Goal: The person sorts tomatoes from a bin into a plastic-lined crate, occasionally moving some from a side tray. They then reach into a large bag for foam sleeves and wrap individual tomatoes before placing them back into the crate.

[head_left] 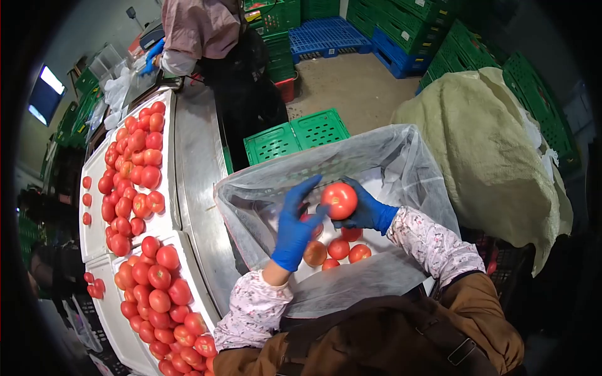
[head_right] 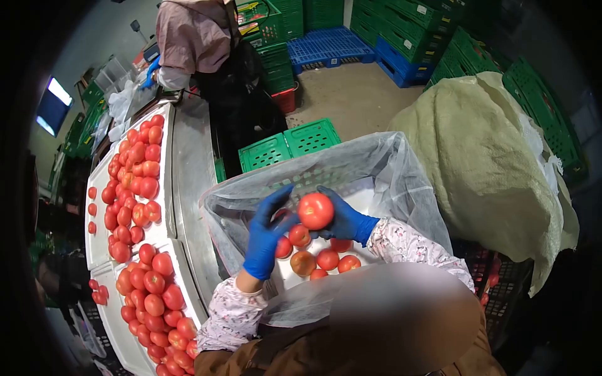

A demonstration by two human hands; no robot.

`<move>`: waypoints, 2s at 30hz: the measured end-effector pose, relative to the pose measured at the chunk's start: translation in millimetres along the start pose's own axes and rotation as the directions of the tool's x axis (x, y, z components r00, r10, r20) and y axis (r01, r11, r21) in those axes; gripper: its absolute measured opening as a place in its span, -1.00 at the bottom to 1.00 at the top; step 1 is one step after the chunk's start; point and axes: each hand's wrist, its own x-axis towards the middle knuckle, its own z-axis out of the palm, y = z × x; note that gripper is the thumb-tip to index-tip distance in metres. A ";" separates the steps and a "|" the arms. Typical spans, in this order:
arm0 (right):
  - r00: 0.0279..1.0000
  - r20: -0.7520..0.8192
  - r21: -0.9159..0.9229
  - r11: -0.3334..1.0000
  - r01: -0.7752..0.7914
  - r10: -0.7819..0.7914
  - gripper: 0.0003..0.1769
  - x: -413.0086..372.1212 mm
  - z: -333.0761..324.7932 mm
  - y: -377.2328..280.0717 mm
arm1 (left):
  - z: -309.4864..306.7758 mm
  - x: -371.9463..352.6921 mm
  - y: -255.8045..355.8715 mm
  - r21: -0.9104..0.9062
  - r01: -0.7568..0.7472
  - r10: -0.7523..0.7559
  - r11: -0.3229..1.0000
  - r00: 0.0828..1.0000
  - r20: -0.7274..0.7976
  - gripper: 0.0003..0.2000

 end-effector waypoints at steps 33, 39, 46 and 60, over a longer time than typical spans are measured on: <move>1.000 0.017 0.300 0.954 -0.023 0.019 -0.19 -5.3 -4.2 -4.6 | -66.1 34.0 -32.4 -0.710 0.423 -0.286 0.562 0.906 0.313 -0.59; 0.830 0.237 -0.454 0.697 0.554 -0.505 -0.21 -19.9 25.1 -16.1 | -50.4 29.1 -20.9 -0.522 0.555 -0.485 0.647 0.828 0.280 -0.55; 0.823 0.518 -0.785 0.252 0.565 -0.232 0.12 -13.1 60.0 -42.7 | -34.7 21.6 -21.8 -0.320 0.727 -0.528 0.608 0.671 0.521 -0.39; 0.762 0.314 -0.844 0.201 0.498 -0.567 -0.21 -26.3 76.6 -28.0 | -258.3 18.6 49.3 -0.731 -0.313 0.205 0.607 0.950 -0.236 -0.40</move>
